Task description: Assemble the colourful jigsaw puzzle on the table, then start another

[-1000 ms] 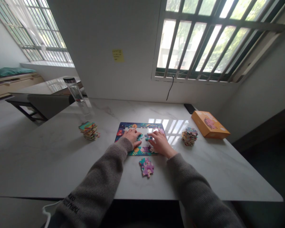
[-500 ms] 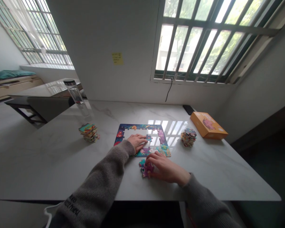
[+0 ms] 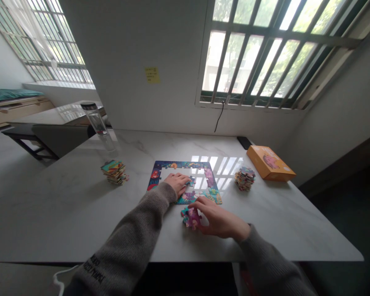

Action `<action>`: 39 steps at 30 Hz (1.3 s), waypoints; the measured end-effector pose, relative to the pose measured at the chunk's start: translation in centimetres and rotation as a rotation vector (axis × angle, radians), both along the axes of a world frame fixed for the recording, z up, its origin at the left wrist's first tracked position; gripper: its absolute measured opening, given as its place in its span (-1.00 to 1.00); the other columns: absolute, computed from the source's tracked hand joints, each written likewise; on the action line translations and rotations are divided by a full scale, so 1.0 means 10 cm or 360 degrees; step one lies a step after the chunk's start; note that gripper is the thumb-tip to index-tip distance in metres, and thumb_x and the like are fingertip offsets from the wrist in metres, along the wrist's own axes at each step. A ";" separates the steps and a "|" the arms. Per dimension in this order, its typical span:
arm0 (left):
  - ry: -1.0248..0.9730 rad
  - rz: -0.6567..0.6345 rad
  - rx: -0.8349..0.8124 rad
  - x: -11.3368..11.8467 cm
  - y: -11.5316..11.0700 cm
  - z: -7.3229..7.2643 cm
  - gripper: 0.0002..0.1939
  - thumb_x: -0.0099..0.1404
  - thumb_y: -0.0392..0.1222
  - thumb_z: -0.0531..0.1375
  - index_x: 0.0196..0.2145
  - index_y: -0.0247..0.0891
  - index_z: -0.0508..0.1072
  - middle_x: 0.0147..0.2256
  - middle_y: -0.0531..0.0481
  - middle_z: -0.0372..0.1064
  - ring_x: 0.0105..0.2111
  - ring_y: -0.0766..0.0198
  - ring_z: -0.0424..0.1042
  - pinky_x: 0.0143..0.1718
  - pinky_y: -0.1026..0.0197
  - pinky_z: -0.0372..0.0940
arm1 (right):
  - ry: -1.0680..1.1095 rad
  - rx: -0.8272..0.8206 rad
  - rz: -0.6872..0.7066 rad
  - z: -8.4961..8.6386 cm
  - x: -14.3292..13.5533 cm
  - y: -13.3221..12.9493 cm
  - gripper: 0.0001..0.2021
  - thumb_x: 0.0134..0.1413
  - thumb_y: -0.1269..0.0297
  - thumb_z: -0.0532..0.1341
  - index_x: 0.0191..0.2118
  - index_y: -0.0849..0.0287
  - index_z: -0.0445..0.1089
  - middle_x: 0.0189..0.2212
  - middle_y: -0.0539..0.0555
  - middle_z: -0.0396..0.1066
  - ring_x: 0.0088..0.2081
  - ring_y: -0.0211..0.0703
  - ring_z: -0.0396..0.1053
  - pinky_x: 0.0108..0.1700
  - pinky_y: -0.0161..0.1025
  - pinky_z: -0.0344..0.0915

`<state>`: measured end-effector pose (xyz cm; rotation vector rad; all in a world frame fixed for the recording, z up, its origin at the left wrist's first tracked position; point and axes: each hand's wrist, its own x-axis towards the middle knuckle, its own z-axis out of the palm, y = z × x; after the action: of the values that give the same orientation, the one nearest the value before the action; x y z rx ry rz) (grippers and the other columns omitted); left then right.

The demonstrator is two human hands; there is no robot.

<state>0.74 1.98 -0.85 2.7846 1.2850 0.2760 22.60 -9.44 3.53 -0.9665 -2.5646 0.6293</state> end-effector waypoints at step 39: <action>-0.0103 0.0065 -0.0100 0.11 0.19 0.05 -0.67 0.36 -0.11 0.18 0.07 -0.04 0.45 0.06 -0.02 0.43 0.11 0.08 0.31 0.15 0.01 0.10 | -0.0169 0.0323 -0.0490 -0.48 0.35 1.17 -0.79 0.20 0.43 0.18 -0.09 0.07 0.46 -0.04 0.10 0.41 0.07 -0.03 0.25 0.09 -0.09 0.17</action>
<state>1.84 3.84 -0.36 2.6771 1.3138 0.3194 26.09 2.22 -1.31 -1.3146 -2.4344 0.2345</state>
